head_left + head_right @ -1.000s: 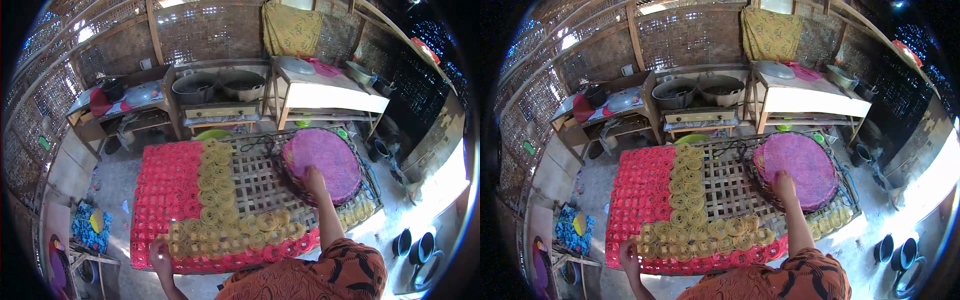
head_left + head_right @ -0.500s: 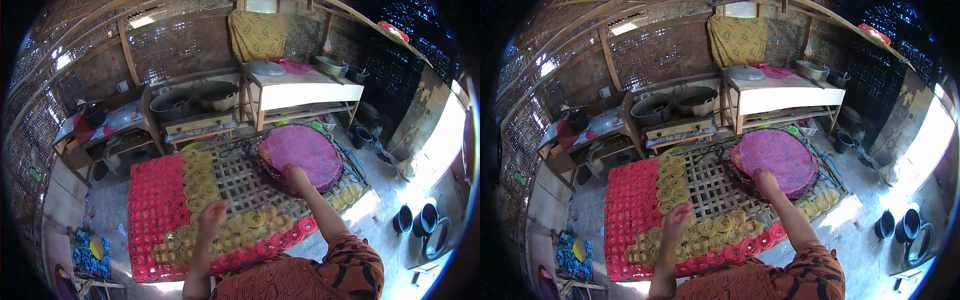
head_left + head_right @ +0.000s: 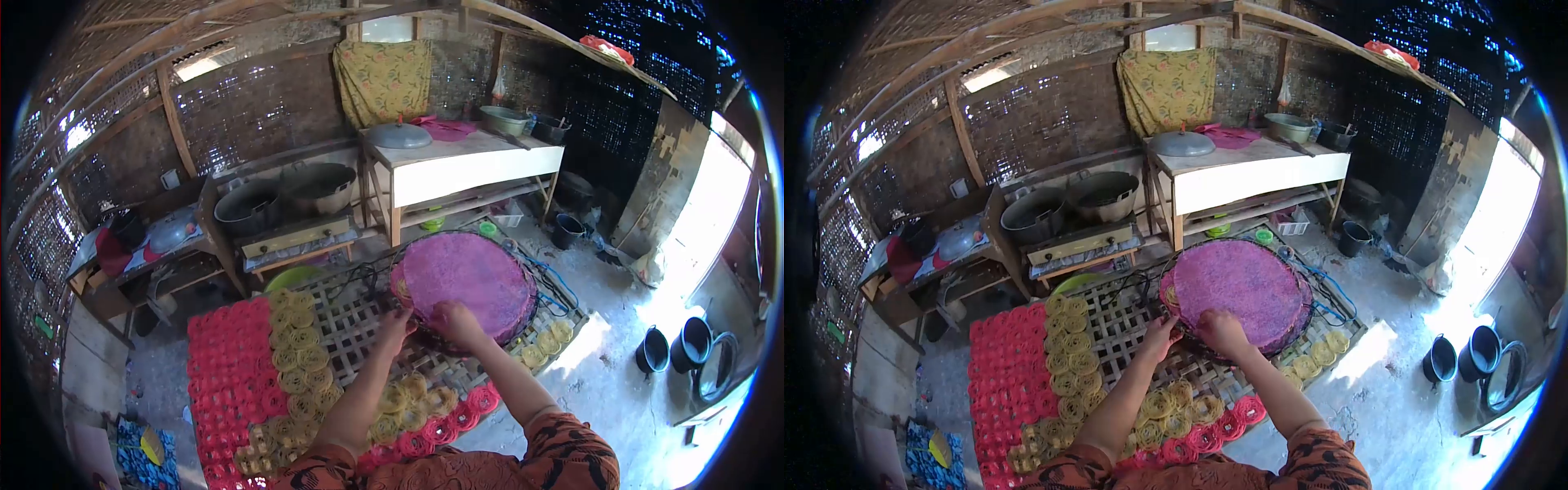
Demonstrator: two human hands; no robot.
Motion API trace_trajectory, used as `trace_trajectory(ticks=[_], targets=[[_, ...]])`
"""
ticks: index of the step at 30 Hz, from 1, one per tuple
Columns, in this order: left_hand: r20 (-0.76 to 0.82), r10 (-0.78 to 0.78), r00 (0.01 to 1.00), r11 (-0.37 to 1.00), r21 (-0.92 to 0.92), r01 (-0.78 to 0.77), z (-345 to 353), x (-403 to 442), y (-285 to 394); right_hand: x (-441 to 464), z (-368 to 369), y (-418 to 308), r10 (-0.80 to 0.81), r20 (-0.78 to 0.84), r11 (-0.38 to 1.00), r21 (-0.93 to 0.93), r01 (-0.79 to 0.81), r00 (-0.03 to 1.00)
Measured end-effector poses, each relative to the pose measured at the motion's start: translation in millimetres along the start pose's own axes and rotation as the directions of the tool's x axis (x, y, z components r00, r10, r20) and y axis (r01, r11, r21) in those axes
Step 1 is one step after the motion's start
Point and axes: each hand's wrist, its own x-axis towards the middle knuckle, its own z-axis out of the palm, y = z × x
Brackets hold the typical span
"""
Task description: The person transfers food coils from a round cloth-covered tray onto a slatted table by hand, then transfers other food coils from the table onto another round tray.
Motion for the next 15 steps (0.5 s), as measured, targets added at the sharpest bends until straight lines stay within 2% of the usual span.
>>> trace_trajectory(ticks=[1, 5, 7, 8, 10, 11, 13, 14, 15], targets=[[-0.019, -0.004, 1.000, 0.996, 0.091, 0.005, 5.1, 3.5, 4.1, -0.4, -2.1, -1.1, 0.030, -0.016, 0.998, 0.047, -0.029, 0.999], [-0.089, 0.040, 0.995, 0.980, 0.199, -0.021, 44.4, 1.4, 26.3, 2.6, -30.0, -5.6, 0.148, -0.081, 0.983, 0.125, -0.137, 0.986], [-0.033, 0.133, 0.991, 0.991, 0.000, -0.133, 52.3, 11.6, 24.2, 8.0, -53.4, -7.3, 0.362, 0.016, 0.877, 0.333, -0.346, 0.932], [-0.032, 0.125, 0.992, 0.992, 0.002, -0.125, 54.6, 13.4, 26.2, 10.0, -57.7, 0.6, 0.369, 0.018, 0.874, 0.333, -0.353, 0.929], [0.058, -0.101, 0.993, 0.979, -0.174, 0.110, 56.9, 9.7, 29.9, 9.5, -63.4, 25.9, 0.356, 0.062, 0.768, 0.550, -0.329, 0.933], [0.061, -0.100, 0.993, 0.979, -0.174, 0.110, 55.9, 9.2, 27.6, 10.7, -64.4, 42.5, 0.356, 0.060, 0.769, 0.548, -0.329, 0.933], [0.095, 0.087, 0.992, 0.925, -0.378, -0.045, 50.9, 11.6, 17.2, 15.9, -73.1, 72.5, 0.372, -0.038, 0.858, 0.395, -0.328, 0.927], [0.102, 0.094, 0.990, 0.924, -0.379, -0.048, 45.9, 9.6, 17.8, 19.2, -82.4, 80.6, 0.374, -0.074, 0.881, 0.339, -0.329, 0.925], [0.105, 0.126, 0.986, 0.915, -0.396, -0.074, 37.4, 3.7, 24.8, 25.6, -96.9, 82.4, 0.543, -0.019, 0.510, 0.802, -0.312, 0.839]])
